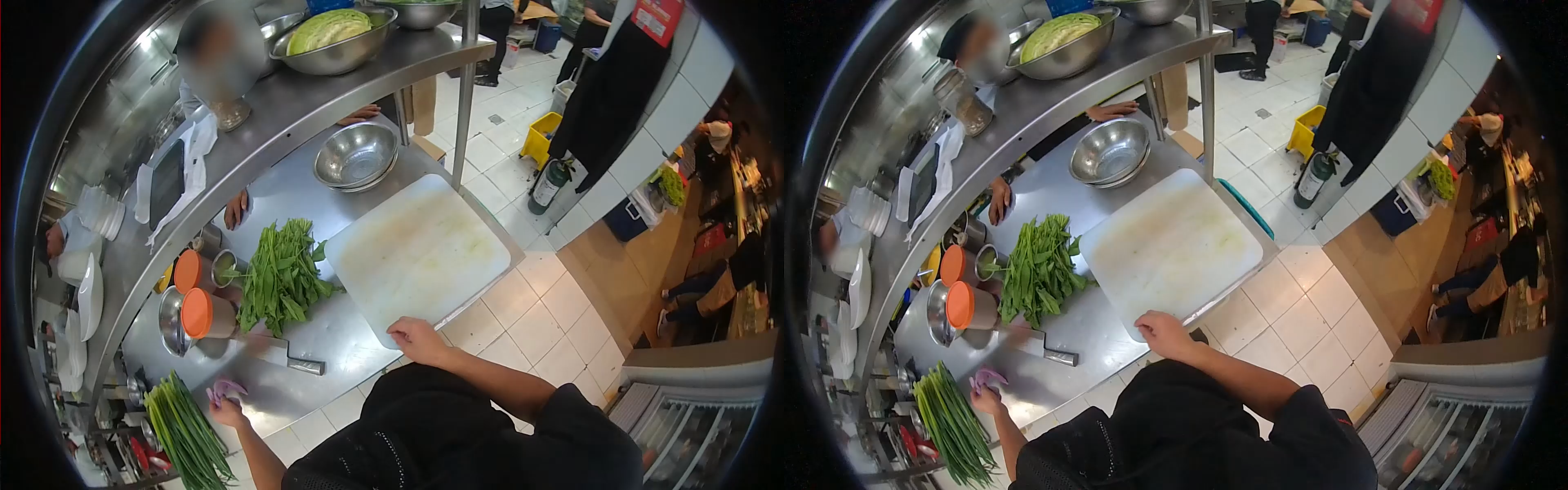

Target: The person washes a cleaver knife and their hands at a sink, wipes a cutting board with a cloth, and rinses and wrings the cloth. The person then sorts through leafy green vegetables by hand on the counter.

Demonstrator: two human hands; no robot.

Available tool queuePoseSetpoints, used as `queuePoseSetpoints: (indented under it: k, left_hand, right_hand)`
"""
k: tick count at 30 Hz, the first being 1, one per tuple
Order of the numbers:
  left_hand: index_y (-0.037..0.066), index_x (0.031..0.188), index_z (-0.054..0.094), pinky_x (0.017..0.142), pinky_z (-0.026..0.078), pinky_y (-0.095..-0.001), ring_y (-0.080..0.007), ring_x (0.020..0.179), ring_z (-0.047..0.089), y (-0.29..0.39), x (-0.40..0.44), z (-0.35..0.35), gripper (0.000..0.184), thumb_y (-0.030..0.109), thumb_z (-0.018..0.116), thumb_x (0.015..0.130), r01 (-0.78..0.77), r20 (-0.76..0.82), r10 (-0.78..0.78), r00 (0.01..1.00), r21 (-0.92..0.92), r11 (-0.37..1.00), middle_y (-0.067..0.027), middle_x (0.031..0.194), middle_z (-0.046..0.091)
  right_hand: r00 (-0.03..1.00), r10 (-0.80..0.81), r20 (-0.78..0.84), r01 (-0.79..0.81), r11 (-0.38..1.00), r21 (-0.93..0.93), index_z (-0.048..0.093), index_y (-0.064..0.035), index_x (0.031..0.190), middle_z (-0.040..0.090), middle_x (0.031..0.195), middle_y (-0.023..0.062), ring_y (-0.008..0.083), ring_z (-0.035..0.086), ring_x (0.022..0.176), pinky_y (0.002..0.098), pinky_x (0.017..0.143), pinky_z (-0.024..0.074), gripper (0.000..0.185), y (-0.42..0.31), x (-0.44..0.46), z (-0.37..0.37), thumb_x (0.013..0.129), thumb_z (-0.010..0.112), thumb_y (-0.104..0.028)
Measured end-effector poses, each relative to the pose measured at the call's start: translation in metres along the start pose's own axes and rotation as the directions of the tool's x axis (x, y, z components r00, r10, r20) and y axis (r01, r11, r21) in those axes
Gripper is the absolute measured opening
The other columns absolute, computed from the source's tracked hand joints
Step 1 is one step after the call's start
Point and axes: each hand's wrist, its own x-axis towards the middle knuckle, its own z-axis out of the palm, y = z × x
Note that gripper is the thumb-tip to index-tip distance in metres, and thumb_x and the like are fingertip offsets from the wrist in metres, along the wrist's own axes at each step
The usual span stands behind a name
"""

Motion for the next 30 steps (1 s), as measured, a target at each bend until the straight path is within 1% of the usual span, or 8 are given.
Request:
queuePoseSetpoints:
  k: [3, 5, 8, 19, 21, 24, 27, 30]
  left_hand:
    - [-0.001, 0.098, 0.068, 0.050, 0.048, -0.0341, -0.0186, 0.054, 0.060, -0.012, -0.011, 0.003, 0.025, 0.000, 0.057, 0.076, -0.131, 0.050, 0.122, 0.991, 0.260, 0.957, -0.0097, 0.074, 0.063]
    - [-0.001, 0.106, 0.071, 0.075, 0.056, -0.0392, -0.0307, 0.082, 0.070, -0.040, -0.023, 0.006, 0.035, 0.003, 0.059, 0.073, -0.568, 0.493, 0.283, 0.823, 0.714, 0.408, -0.0167, 0.093, 0.069]
    - [0.001, 0.111, 0.072, 0.094, 0.052, -0.0419, -0.0384, 0.106, 0.066, -0.014, -0.037, 0.019, 0.041, 0.005, 0.060, 0.072, -0.388, 0.411, 0.054, 0.910, 0.800, 0.457, -0.0199, 0.110, 0.068]
    - [0.000, 0.114, 0.062, 0.077, 0.054, -0.0300, -0.0146, 0.088, 0.063, 0.135, -0.195, 0.132, 0.028, 0.000, 0.060, 0.087, 0.073, 0.194, -0.043, 0.980, -0.153, 0.986, -0.0068, 0.102, 0.066]
    - [0.004, 0.132, 0.057, 0.083, 0.055, -0.0325, -0.0174, 0.096, 0.065, 0.167, -0.258, 0.170, 0.046, 0.004, 0.064, 0.087, 0.230, 0.709, -0.158, 0.688, -0.007, 0.973, -0.0107, 0.122, 0.064]
    - [0.007, 0.141, 0.055, 0.103, 0.045, -0.0405, -0.0236, 0.125, 0.054, 0.214, -0.316, 0.209, 0.058, 0.019, 0.076, 0.088, -0.243, 0.918, 0.179, 0.354, -0.095, 0.965, -0.0116, 0.143, 0.056]
    - [0.002, 0.131, 0.060, 0.078, 0.053, -0.0367, -0.0244, 0.089, 0.065, 0.146, -0.311, 0.224, 0.051, 0.019, 0.076, 0.086, 0.104, 0.730, -0.113, 0.674, 0.057, 0.993, -0.0133, 0.106, 0.069]
    - [0.000, 0.129, 0.059, 0.067, 0.052, -0.0360, -0.0222, 0.073, 0.063, 0.078, -0.315, 0.219, 0.052, 0.017, 0.077, 0.084, -0.117, 0.801, -0.179, 0.572, 0.296, 0.948, -0.0100, 0.083, 0.065]
  right_hand:
    - [0.998, 0.037, -0.043, -0.035, 0.998, 0.045, 0.070, -0.0010, 0.098, 0.067, 0.092, 0.0164, 0.0328, 0.066, 0.079, 0.0402, 0.070, 0.0530, 0.012, 0.022, 0.010, -0.023, 0.090, 0.063, -0.006]
    - [0.995, 0.040, -0.089, -0.038, 0.999, 0.024, 0.070, -0.0009, 0.098, 0.067, 0.091, 0.0158, 0.0317, 0.065, 0.076, 0.0393, 0.070, 0.0526, 0.011, 0.029, 0.026, -0.038, 0.090, 0.064, -0.006]
    - [0.998, 0.026, -0.063, -0.026, 1.000, -0.003, 0.070, -0.0007, 0.099, 0.067, 0.090, 0.0145, 0.0277, 0.064, 0.071, 0.0366, 0.067, 0.0517, 0.011, 0.026, 0.049, -0.056, 0.091, 0.064, -0.005]
    - [0.982, -0.121, 0.145, 0.044, 0.894, 0.445, 0.066, -0.0083, 0.124, 0.066, 0.116, 0.0096, 0.0205, 0.064, 0.105, 0.0335, 0.081, 0.0546, 0.029, -0.032, 0.066, -0.036, 0.096, 0.065, -0.013]
    - [0.968, -0.140, 0.209, 0.001, 0.833, 0.553, 0.056, -0.0104, 0.136, 0.062, 0.126, 0.0073, 0.0204, 0.058, 0.118, 0.0340, 0.090, 0.0536, 0.040, -0.021, 0.069, -0.018, 0.099, 0.063, -0.022]
    - [0.880, 0.358, 0.311, -0.383, 0.149, 0.912, 0.054, -0.0074, 0.137, 0.064, 0.123, 0.0080, 0.0186, 0.063, 0.111, 0.0351, 0.094, 0.0526, 0.047, -0.003, 0.091, -0.006, 0.100, 0.059, -0.035]
    - [0.894, 0.392, 0.216, -0.364, 0.357, 0.860, 0.057, -0.0051, 0.133, 0.066, 0.122, 0.0080, 0.0180, 0.066, 0.102, 0.0335, 0.093, 0.0529, 0.043, 0.013, 0.136, -0.049, 0.098, 0.061, -0.029]
    - [0.955, 0.282, 0.087, -0.293, 0.939, 0.178, 0.067, -0.0010, 0.118, 0.067, 0.122, 0.0111, 0.0257, 0.066, 0.106, 0.0379, 0.096, 0.0523, 0.030, 0.005, 0.198, -0.085, 0.096, 0.062, -0.021]
